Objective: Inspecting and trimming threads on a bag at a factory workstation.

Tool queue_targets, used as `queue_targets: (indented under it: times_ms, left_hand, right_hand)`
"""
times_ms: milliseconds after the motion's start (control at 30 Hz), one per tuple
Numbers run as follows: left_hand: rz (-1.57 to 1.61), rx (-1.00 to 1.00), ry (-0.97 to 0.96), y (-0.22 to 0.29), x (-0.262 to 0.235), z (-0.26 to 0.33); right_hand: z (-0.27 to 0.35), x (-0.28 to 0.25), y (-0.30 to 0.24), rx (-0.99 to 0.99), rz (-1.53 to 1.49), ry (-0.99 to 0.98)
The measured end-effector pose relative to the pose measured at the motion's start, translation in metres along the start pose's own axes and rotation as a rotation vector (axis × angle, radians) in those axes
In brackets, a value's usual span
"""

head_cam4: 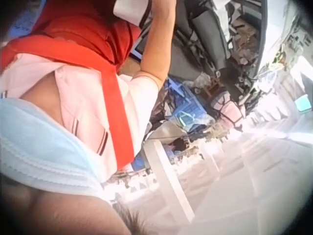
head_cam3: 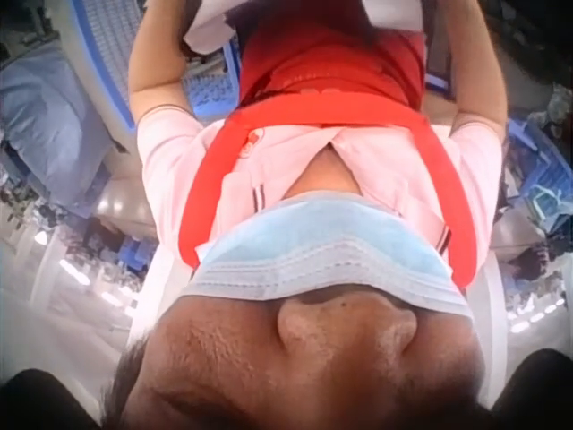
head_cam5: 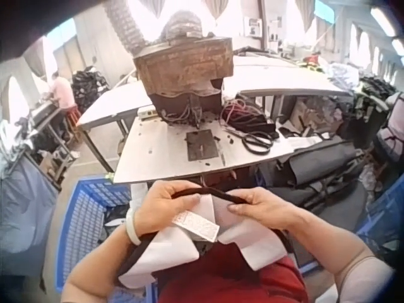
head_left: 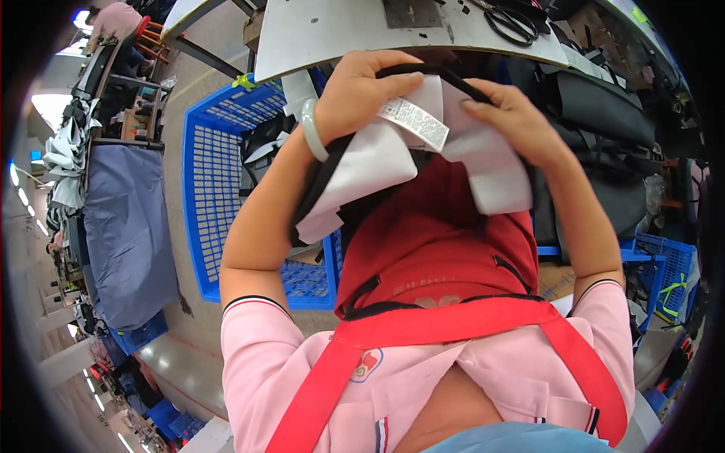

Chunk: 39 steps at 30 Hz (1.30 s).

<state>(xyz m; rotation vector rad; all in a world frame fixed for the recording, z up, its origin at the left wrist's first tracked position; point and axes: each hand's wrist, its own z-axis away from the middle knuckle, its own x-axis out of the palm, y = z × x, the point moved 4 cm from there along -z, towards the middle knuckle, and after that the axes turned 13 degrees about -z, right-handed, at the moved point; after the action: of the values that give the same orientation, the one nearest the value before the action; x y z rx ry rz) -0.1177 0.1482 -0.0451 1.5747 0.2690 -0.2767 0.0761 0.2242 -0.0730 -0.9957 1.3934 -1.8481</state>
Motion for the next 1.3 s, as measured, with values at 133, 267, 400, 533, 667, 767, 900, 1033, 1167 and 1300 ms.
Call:
queue_targets:
  times_ms: [133,267,400,533,667,767,900,1033,1167,1300]
  left_hand:
    - [0.145,-0.087,-0.073,-0.012,-0.006,-0.020]
    - [0.154,-0.115,-0.054,-0.017,-0.022,-0.051]
    - [0.064,-0.060,-0.019,-0.012,-0.045,-0.082]
    - [0.027,-0.047,0.029,-0.019,-0.060,-0.114]
    - [-0.120,-0.030,0.044,-0.034,-0.076,-0.137]
    - [-0.152,-0.016,0.065,-0.041,-0.080,-0.145]
    - [-0.104,-0.047,0.037,-0.045,-0.084,-0.156]
    - [-0.106,-0.040,0.055,-0.047,-0.084,-0.161]
    - [-0.179,0.031,0.113,-0.058,-0.103,-0.166]
    - [-0.297,0.026,0.235,-0.059,-0.119,-0.155]
  right_hand:
    - [-0.014,-0.030,-0.034,0.007,0.134,-0.098]
    - [-0.045,-0.051,-0.062,-0.016,0.226,-0.105]
    - [-0.076,-0.067,-0.078,-0.101,0.272,-0.110]
    - [-0.107,-0.086,-0.086,-0.153,0.358,-0.033]
    - [-0.132,-0.098,-0.087,-0.146,0.420,-0.023]
    - [-0.142,-0.100,-0.090,-0.185,0.461,0.012]
    - [-0.153,-0.107,-0.089,-0.147,0.483,-0.036]
    - [-0.160,-0.120,-0.085,-0.118,0.458,-0.007]
    - [-0.168,-0.119,-0.092,-0.222,0.654,0.062]
    - [-0.153,-0.112,-0.104,-0.109,0.340,0.094]
